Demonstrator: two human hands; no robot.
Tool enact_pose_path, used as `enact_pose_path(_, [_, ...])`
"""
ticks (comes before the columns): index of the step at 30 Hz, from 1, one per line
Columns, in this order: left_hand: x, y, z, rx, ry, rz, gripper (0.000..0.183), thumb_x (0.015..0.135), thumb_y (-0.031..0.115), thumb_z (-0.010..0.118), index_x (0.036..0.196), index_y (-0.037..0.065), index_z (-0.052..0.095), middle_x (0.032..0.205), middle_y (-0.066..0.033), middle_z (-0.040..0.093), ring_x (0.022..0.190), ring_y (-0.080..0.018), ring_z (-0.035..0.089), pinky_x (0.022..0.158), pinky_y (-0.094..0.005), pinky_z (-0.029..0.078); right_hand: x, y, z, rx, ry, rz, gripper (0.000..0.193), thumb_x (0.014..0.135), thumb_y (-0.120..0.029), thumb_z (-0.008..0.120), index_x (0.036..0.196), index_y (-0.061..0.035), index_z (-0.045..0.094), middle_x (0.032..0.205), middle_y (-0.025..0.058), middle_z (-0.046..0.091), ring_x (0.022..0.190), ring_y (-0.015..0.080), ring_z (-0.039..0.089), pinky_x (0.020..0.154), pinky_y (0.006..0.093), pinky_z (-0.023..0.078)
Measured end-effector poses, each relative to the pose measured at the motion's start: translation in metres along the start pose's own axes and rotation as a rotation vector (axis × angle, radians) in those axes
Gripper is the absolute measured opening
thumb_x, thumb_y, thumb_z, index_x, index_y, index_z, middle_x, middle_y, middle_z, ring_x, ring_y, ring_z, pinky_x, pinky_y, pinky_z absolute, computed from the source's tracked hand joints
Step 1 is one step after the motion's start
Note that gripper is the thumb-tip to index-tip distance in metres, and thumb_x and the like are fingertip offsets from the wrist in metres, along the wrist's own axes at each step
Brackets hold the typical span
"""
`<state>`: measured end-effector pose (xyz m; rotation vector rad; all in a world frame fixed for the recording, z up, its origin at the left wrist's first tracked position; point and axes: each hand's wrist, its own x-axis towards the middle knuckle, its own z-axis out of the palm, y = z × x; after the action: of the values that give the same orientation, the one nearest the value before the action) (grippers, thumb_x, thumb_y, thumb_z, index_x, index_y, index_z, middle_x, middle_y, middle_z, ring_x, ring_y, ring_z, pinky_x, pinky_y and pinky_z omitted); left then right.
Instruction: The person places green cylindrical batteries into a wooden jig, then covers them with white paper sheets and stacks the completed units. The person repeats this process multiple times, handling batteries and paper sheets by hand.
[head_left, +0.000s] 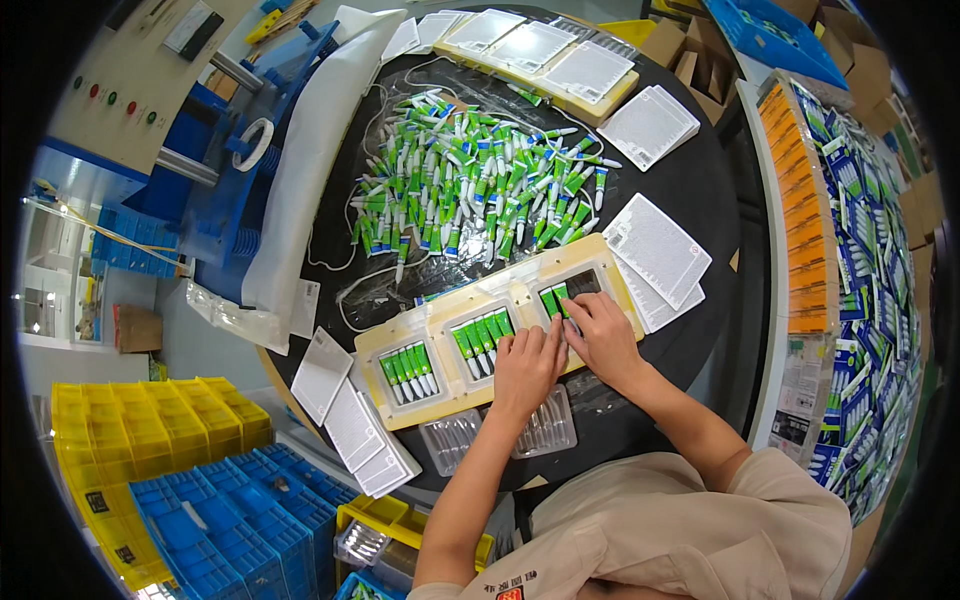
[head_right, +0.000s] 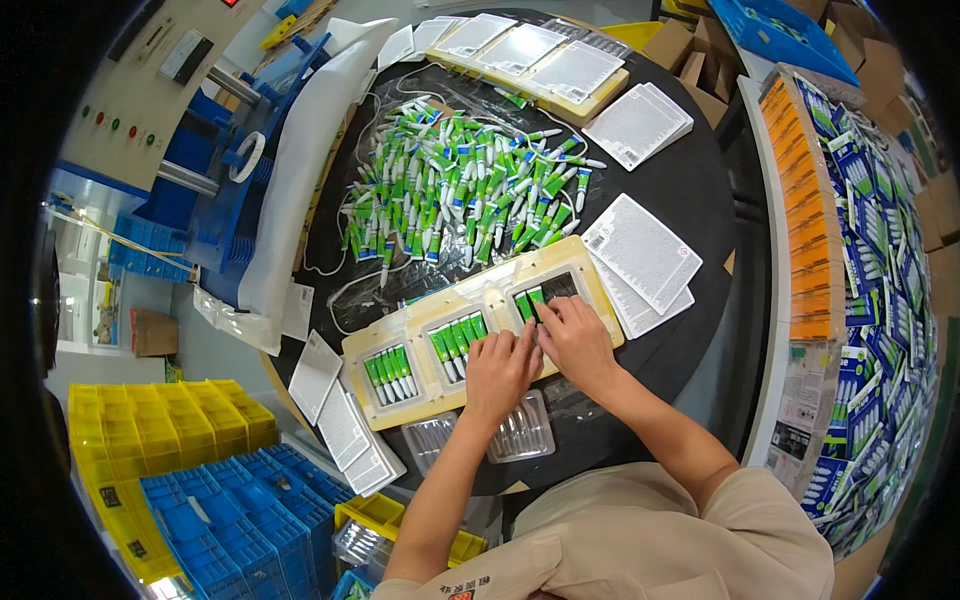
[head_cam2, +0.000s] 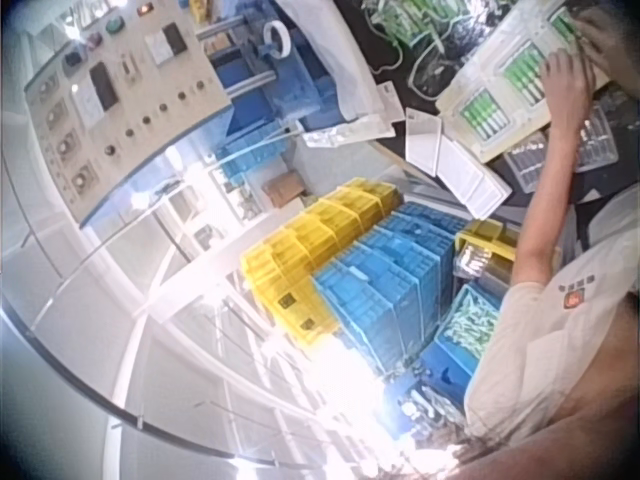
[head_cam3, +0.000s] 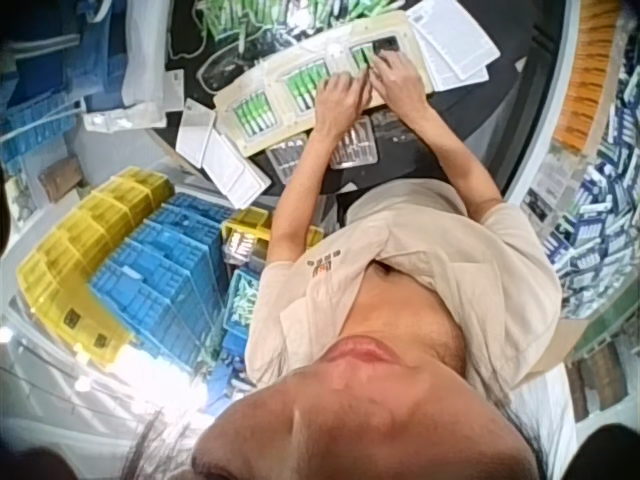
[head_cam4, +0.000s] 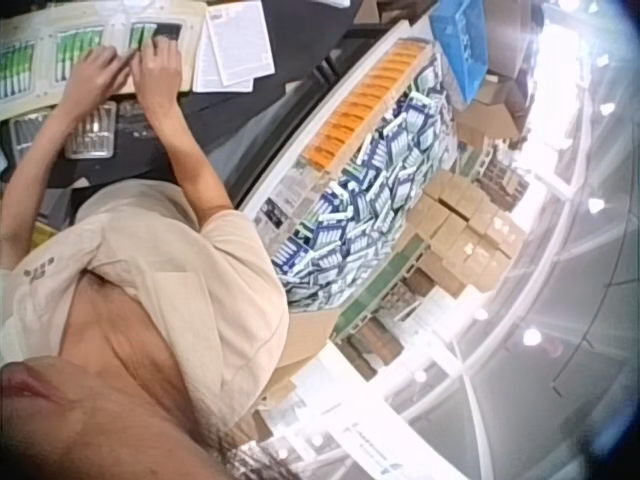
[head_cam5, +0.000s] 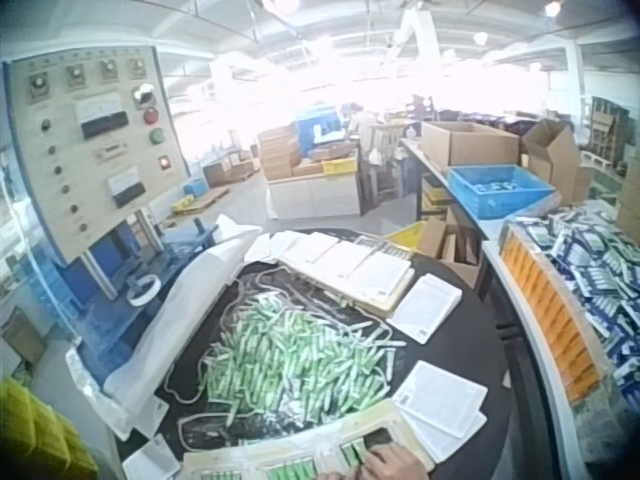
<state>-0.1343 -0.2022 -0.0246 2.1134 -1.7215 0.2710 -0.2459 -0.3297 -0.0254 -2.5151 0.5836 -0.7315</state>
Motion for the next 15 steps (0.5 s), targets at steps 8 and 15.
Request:
enact_pose_path(8, [0.002, 0.001, -0.008, -0.08, -0.029, -0.006, 0.049, 0.086, 0.02, 0.074, 0.133, 0.008, 0.063, 0.103, -0.0078, 0.062, 0.092, -0.0239, 0.06, 0.085, -0.0389, 0.044, 0.004, 0.003, -0.007, 0.059, 0.029, -0.058, 0.029, 0.083, -0.005, 0.072, 0.111, 0.0, 0.07, 0.107, 0.0125, 0.065, 0.095, 0.0308, 0.063, 0.081, 0.0402, 0.053])
enact_pose_path(15, [0.045, -0.054, -0.004, -0.105, 0.146, -0.233, 0.033, 0.091, 0.021, 0.071, 0.118, 0.003, 0.065, 0.113, -0.0157, 0.067, 0.099, -0.0341, 0.063, 0.088, -0.0458, 0.049, 0.089, 0.052, -0.012, 0.041, 0.053, -0.059, 0.014, 0.081, -0.003, 0.07, 0.095, -0.0019, 0.07, 0.097, 0.0116, 0.065, 0.094, 0.0329, 0.065, 0.079, 0.0415, 0.054])
